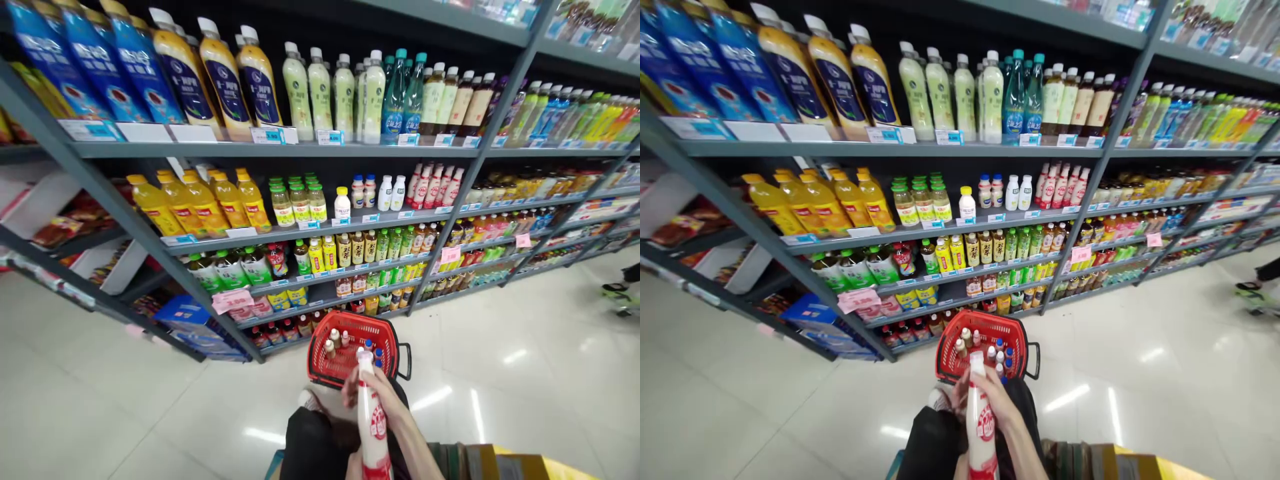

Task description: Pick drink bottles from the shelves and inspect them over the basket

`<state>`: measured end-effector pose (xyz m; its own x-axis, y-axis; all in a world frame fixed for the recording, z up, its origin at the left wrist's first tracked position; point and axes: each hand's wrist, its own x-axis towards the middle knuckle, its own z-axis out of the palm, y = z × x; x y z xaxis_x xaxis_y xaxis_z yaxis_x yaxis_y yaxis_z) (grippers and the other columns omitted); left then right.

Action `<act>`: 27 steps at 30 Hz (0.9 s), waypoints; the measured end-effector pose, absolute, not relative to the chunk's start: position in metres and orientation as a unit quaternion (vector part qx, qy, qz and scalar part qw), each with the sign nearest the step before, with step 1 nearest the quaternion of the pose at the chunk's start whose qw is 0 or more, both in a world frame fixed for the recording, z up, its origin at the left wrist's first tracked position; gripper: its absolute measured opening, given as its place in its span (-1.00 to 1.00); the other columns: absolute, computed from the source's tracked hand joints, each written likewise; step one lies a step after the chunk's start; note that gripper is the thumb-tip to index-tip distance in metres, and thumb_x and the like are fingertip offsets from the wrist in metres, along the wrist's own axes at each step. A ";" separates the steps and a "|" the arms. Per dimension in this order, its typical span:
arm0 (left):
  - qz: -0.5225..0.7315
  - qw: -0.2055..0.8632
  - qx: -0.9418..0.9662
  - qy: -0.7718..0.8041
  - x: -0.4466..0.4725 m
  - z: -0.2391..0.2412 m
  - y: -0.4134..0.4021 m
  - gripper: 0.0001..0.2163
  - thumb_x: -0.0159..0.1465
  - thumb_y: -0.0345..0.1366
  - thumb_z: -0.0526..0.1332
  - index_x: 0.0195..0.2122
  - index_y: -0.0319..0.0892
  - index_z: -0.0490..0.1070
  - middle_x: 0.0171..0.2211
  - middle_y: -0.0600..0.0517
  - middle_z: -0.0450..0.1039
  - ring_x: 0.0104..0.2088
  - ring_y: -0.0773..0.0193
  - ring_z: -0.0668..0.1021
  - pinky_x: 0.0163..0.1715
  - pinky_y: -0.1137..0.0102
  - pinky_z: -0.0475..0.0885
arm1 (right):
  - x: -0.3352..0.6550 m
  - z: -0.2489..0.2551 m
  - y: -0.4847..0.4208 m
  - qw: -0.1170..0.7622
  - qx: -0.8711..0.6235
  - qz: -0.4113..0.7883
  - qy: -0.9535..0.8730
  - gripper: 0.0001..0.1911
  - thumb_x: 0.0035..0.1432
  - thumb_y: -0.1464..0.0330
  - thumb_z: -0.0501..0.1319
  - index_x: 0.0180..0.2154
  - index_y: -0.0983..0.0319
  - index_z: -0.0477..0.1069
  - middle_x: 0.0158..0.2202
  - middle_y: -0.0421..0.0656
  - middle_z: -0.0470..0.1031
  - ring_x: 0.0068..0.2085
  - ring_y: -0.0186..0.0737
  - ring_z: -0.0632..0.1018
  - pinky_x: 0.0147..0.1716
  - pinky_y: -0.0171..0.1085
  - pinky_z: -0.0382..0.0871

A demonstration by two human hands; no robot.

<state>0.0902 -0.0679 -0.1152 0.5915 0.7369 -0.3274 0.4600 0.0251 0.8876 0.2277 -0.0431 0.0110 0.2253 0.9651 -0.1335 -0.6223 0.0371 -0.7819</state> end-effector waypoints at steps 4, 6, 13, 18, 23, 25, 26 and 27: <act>0.128 0.595 0.680 0.408 0.092 -0.106 -0.067 -0.56 -0.13 0.19 0.37 -0.29 0.08 0.56 -0.57 0.00 0.49 -0.41 -0.22 0.67 -0.37 0.08 0.61 | 0.207 -0.008 -0.060 0.700 -0.291 0.639 -0.128 -0.35 0.17 -0.24 0.12 -0.24 0.22 0.49 -0.52 -0.11 0.51 -0.53 -0.11 0.57 -0.54 -0.22 0.45; 0.133 0.605 0.678 0.396 0.086 -0.105 -0.072 -0.49 -0.15 0.22 0.38 -0.24 0.05 0.57 -0.57 0.00 0.48 -0.45 -0.16 0.65 -0.40 0.09 0.62 | 0.200 -0.012 -0.059 0.701 -0.279 0.646 -0.115 -0.33 0.17 -0.25 0.12 -0.20 0.23 0.49 -0.54 -0.13 0.50 -0.56 -0.13 0.56 -0.57 -0.25 0.44; 0.186 0.596 0.693 0.361 0.062 -0.088 -0.075 -0.10 -0.41 0.30 0.51 -0.09 -0.20 0.58 -0.39 -0.11 0.59 -0.34 -0.09 0.63 -0.23 0.07 0.66 | 0.199 -0.006 -0.041 0.699 -0.233 0.667 -0.110 -0.29 0.13 -0.30 0.15 -0.20 0.22 0.42 -0.59 -0.24 0.43 -0.63 -0.23 0.50 -0.61 -0.28 0.43; 0.230 0.566 0.730 0.308 0.063 -0.068 -0.067 -0.28 -0.08 0.24 0.44 -0.02 -0.20 0.55 -0.14 -0.18 0.65 -0.17 -0.09 0.66 -0.04 0.10 0.62 | 0.203 0.000 -0.043 0.726 -0.228 0.641 -0.097 -0.32 0.15 -0.29 0.14 -0.19 0.21 0.40 -0.56 -0.22 0.48 -0.64 -0.25 0.49 -0.67 -0.33 0.38; 0.210 0.544 0.740 0.336 0.070 -0.053 -0.067 -0.47 0.06 0.08 0.43 -0.05 -0.14 0.50 -0.22 -0.07 0.67 -0.27 0.04 0.67 -0.17 0.23 0.64 | 0.216 0.005 -0.045 0.756 -0.260 0.597 -0.062 -0.40 0.21 -0.21 0.17 -0.21 0.21 0.40 -0.59 -0.26 0.44 -0.65 -0.26 0.49 -0.66 -0.33 0.39; 0.213 0.547 0.735 0.340 0.072 -0.045 -0.068 -0.53 0.09 0.01 0.42 -0.05 -0.11 0.46 -0.24 -0.04 0.67 -0.29 0.08 0.67 -0.20 0.26 0.63 | 0.223 0.011 -0.049 0.766 -0.272 0.581 -0.055 -0.43 0.21 -0.19 0.18 -0.22 0.21 0.40 -0.58 -0.25 0.47 -0.64 -0.27 0.49 -0.66 -0.33 0.40; 0.216 0.547 0.732 0.343 0.072 -0.040 -0.068 -0.53 0.09 -0.02 0.42 -0.03 -0.11 0.44 -0.23 -0.03 0.67 -0.29 0.10 0.67 -0.19 0.27 0.62 | 0.225 0.015 -0.051 0.770 -0.276 0.572 -0.052 -0.43 0.22 -0.19 0.17 -0.22 0.21 0.40 -0.57 -0.25 0.48 -0.64 -0.27 0.49 -0.66 -0.34 0.40; 0.221 0.542 0.731 0.351 0.073 -0.036 -0.069 -0.52 0.07 -0.05 0.43 -0.02 -0.11 0.43 -0.22 -0.03 0.67 -0.28 0.10 0.67 -0.17 0.27 0.61 | 0.228 0.019 -0.054 0.774 -0.279 0.566 -0.051 -0.43 0.24 -0.19 0.15 -0.23 0.21 0.41 -0.56 -0.24 0.49 -0.63 -0.28 0.49 -0.66 -0.34 0.40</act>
<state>0.0726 -0.0687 -0.0364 0.6562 0.7524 -0.0573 0.2743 -0.1671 0.9470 0.2278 -0.0538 0.0189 0.3550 0.9043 -0.2372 -0.8477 0.2044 -0.4896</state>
